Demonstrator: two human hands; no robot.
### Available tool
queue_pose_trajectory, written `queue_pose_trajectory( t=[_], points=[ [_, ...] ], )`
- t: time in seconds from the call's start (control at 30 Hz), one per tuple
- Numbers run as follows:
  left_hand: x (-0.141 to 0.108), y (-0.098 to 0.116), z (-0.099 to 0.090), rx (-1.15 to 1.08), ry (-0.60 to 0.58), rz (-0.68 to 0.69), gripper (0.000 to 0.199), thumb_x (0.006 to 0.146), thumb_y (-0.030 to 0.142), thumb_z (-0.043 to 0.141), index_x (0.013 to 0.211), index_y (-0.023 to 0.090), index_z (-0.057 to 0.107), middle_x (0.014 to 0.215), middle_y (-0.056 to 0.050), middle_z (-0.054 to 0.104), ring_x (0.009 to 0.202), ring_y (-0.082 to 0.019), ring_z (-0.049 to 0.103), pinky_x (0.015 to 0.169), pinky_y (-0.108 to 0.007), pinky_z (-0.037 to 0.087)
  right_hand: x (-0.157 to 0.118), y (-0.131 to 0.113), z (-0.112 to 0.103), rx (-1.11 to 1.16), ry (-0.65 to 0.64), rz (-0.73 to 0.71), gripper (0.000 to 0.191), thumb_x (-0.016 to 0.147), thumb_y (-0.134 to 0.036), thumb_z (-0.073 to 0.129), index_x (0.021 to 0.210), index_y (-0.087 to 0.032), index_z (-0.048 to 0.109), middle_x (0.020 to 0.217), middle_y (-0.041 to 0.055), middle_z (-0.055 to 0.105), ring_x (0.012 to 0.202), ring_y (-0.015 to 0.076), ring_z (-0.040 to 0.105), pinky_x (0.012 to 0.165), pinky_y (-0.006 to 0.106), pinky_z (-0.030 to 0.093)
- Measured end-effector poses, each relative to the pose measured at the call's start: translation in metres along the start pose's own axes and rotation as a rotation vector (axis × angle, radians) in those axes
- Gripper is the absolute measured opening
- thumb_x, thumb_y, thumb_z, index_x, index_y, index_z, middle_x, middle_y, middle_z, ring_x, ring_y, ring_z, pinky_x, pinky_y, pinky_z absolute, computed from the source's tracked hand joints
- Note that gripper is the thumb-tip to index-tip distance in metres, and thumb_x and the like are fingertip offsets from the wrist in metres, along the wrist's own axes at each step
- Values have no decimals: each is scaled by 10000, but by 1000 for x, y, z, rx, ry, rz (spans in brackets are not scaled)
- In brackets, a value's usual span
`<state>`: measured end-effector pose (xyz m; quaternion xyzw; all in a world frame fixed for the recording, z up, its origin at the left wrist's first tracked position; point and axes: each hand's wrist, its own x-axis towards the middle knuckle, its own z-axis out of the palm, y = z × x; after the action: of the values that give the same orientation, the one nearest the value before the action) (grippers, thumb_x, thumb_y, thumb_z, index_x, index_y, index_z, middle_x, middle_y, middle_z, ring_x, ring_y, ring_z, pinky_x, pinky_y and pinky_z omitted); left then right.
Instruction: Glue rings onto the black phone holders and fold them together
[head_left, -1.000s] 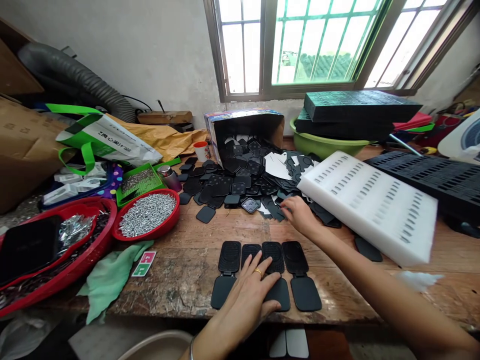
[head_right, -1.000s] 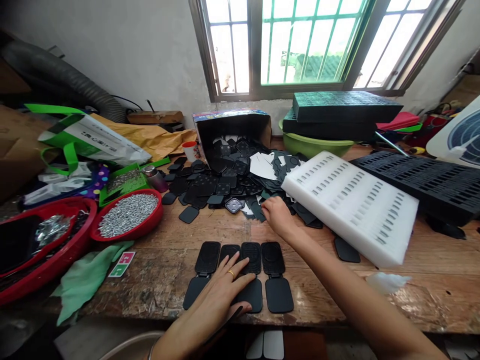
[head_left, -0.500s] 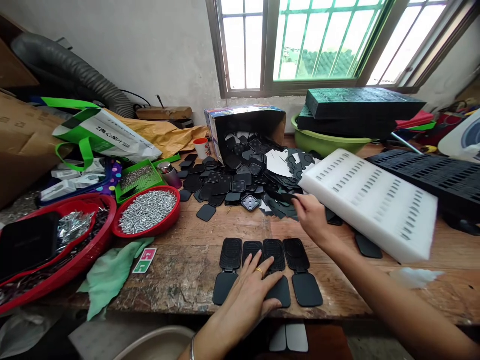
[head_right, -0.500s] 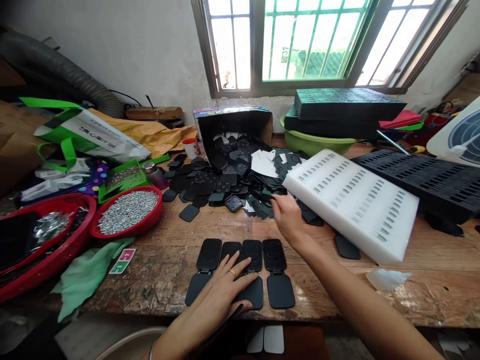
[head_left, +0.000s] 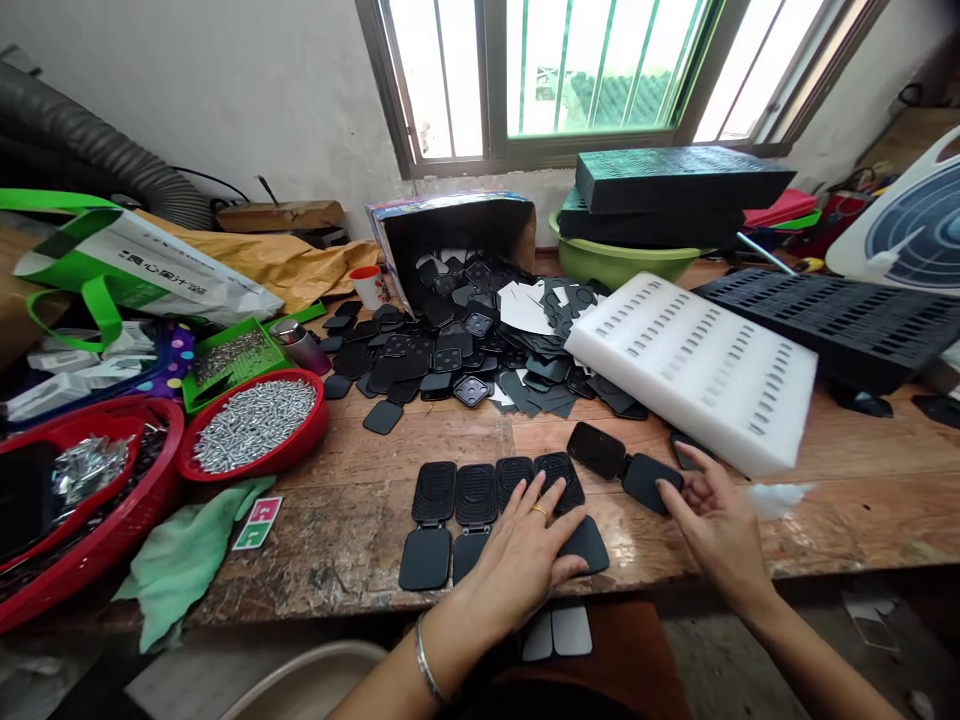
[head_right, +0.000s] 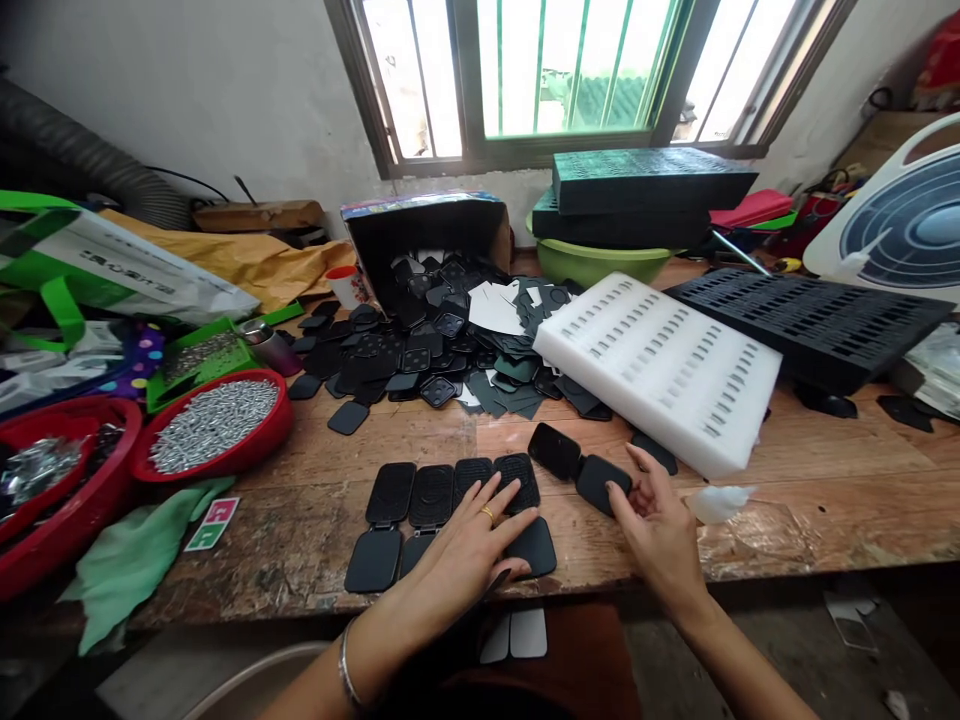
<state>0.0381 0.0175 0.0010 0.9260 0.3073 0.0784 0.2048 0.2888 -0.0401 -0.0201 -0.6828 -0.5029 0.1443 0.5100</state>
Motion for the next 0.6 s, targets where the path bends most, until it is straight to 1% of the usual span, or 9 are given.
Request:
queue_pose_trajectory(
  t=[0.03,0.1,0.2,0.27,0.33,0.4,0.43,0.5,0.6],
  points=[
    [2,1,3,-3,-6,0,593,834,467,623,1371,287,446,1503,-117,355,1416,-309,230,1135,-542,233,-6,4,-2,-43,-26,19,552,850,-415,570,1336,-174,469,715,19,641,608,185,614,617,318,538],
    [3,0,6,-7,-23,-4,605,820,467,640,1368,296,448,1496,-109,369,1411,-308,248,1137,-545,226,-15,10,-6,-213,-124,17,441,854,-441,554,1217,-191,564,592,-10,584,502,181,566,518,311,501],
    [4,-3,8,8,-44,-13,622,802,422,678,1368,310,446,1501,-104,362,1403,-320,262,1130,-545,237,-22,13,-10,-514,-282,-56,296,860,-482,541,950,-224,657,582,14,598,539,219,601,523,339,489],
    [5,-5,7,22,-65,-14,631,790,405,696,1365,316,452,1497,-103,370,1400,-331,264,1124,-546,243,-20,11,-11,-628,-310,-148,320,868,-488,534,984,-216,655,723,64,664,688,267,651,624,389,524],
    [6,-6,5,30,-92,-8,637,782,395,706,1363,317,458,1495,-105,372,1399,-339,260,1120,-546,247,-11,8,-7,-636,-299,-296,380,891,-450,517,1155,-191,607,1029,131,672,962,308,636,814,449,522],
    [7,-8,2,36,-110,0,620,789,386,698,1359,305,469,1496,-111,370,1400,-341,257,1117,-544,252,-1,6,-1,-587,-349,-459,477,912,-385,499,1339,-173,481,1338,152,525,1251,318,472,1000,484,436],
    [8,-8,0,38,-115,6,608,796,378,690,1358,296,474,1498,-115,365,1400,-339,257,1117,-542,252,3,5,4,-560,-402,-525,522,919,-355,492,1400,-168,412,1432,142,434,1342,308,365,1061,492,381],
    [9,-8,-3,36,-123,19,581,807,366,675,1351,285,487,1497,-116,366,1400,-331,264,1118,-539,253,8,6,13,-533,-513,-592,545,932,-316,470,1441,-158,353,1490,127,358,1400,287,260,1106,498,332],
    [10,-9,-5,25,-134,27,551,807,345,670,1331,284,511,1493,-106,376,1399,-321,272,1117,-535,259,6,6,27,-542,-570,-556,493,947,-293,438,1406,-115,410,1457,156,405,1380,279,310,1098,489,355]
  ],
)
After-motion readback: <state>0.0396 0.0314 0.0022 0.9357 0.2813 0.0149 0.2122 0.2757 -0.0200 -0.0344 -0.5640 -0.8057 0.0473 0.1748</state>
